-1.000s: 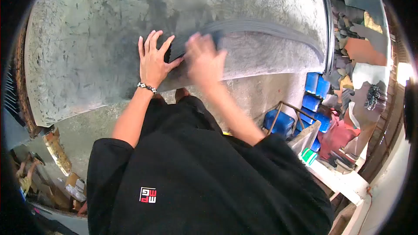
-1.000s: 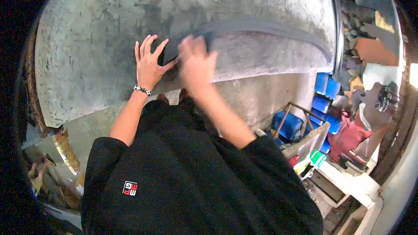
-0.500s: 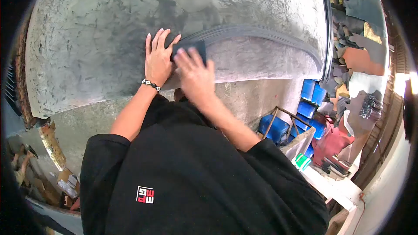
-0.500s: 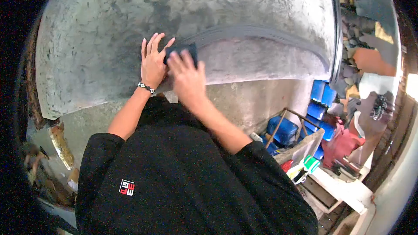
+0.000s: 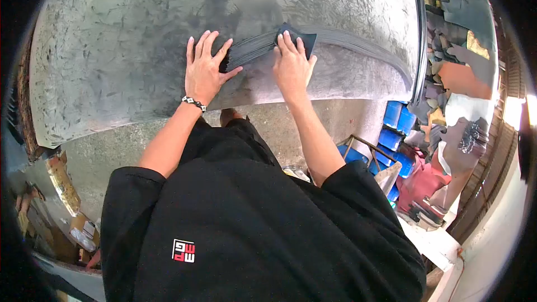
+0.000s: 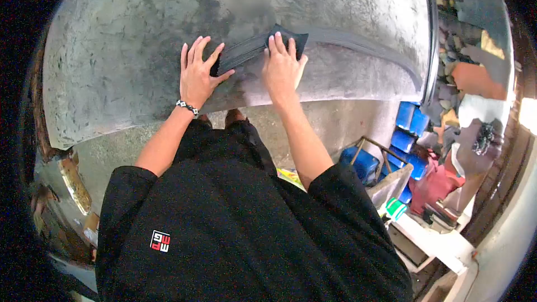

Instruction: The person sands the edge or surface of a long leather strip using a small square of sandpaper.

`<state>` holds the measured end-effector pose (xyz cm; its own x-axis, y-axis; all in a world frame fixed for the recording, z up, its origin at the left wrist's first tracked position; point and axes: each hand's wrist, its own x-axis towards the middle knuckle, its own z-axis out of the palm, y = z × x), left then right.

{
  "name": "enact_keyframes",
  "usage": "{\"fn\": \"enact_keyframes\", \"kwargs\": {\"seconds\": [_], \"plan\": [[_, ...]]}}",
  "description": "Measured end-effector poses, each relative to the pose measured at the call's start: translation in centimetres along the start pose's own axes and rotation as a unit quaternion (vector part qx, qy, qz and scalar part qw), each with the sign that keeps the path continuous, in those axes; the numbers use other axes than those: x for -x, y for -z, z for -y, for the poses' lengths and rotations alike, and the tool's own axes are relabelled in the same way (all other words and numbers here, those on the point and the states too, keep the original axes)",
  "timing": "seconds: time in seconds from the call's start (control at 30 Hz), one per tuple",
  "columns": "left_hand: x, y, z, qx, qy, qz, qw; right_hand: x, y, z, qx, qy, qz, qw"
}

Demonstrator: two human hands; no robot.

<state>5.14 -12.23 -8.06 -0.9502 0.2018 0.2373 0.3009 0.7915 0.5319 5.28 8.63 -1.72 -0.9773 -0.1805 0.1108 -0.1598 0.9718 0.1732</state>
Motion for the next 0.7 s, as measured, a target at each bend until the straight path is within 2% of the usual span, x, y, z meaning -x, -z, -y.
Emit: {"fn": "enact_keyframes", "kwargs": {"seconds": [0.03,0.07,0.1,0.17,0.23,0.27,0.33,0.43,0.47,0.5,0.57,0.6,0.63,0.7], "plan": [[0.0,0.1,0.1,0.0,-0.001,-0.003,1.0,-0.2,-0.6,-0.1,0.011,-0.031,-0.018,0.999],[-0.1,0.4,0.0,-0.009,0.0,0.003,1.0,1.0,0.6,2.9,-0.032,-0.023,0.013,0.999],[-0.3,0.2,0.3,-0.053,-0.019,-0.004,0.998,2.5,2.0,5.9,-0.071,0.007,0.049,0.996],[0.1,-0.1,0.9,-0.138,-0.055,-0.009,0.989,6.0,2.5,8.9,-0.132,0.092,0.012,0.987],[0.1,-0.5,1.0,-0.087,-0.043,-0.009,0.995,5.0,2.2,5.5,-0.181,0.115,0.034,0.976],[0.1,-0.2,0.5,-0.051,-0.028,-0.002,0.998,3.2,2.5,3.6,-0.097,0.084,0.055,0.99],[0.0,0.2,0.0,-0.011,-0.008,-0.004,1.0,-1.0,1.3,-1.7,-0.008,-0.042,0.026,0.999],[0.0,0.2,0.0,-0.007,-0.008,-0.009,1.0,-1.6,0.0,-0.1,-0.041,-0.039,0.022,0.998],[0.1,0.1,0.1,0.0,-0.007,-0.006,1.0,0.0,0.5,3.8,-0.053,0.008,-0.004,0.999],[0.1,-0.1,0.2,-0.054,-0.02,0.013,0.998,1.8,-0.1,6.7,-0.095,0.021,-0.017,0.995],[0.4,-0.2,1.1,-0.168,-0.044,0.057,0.983,3.3,0.2,7.5,-0.136,0.059,-0.023,0.989],[0.2,1.0,0.4,-0.067,-0.008,0.078,0.995,2.2,0.9,5.5,-0.116,0.096,-0.008,0.989],[0.0,0.5,-0.1,0.017,0.005,0.008,1.0,1.1,0.7,3.4,-0.112,0.075,0.002,0.991],[0.1,0.3,-0.2,0.018,0.007,-0.003,1.0,-2.6,0.7,-1.1,-0.091,-0.087,0.088,0.988]]}}
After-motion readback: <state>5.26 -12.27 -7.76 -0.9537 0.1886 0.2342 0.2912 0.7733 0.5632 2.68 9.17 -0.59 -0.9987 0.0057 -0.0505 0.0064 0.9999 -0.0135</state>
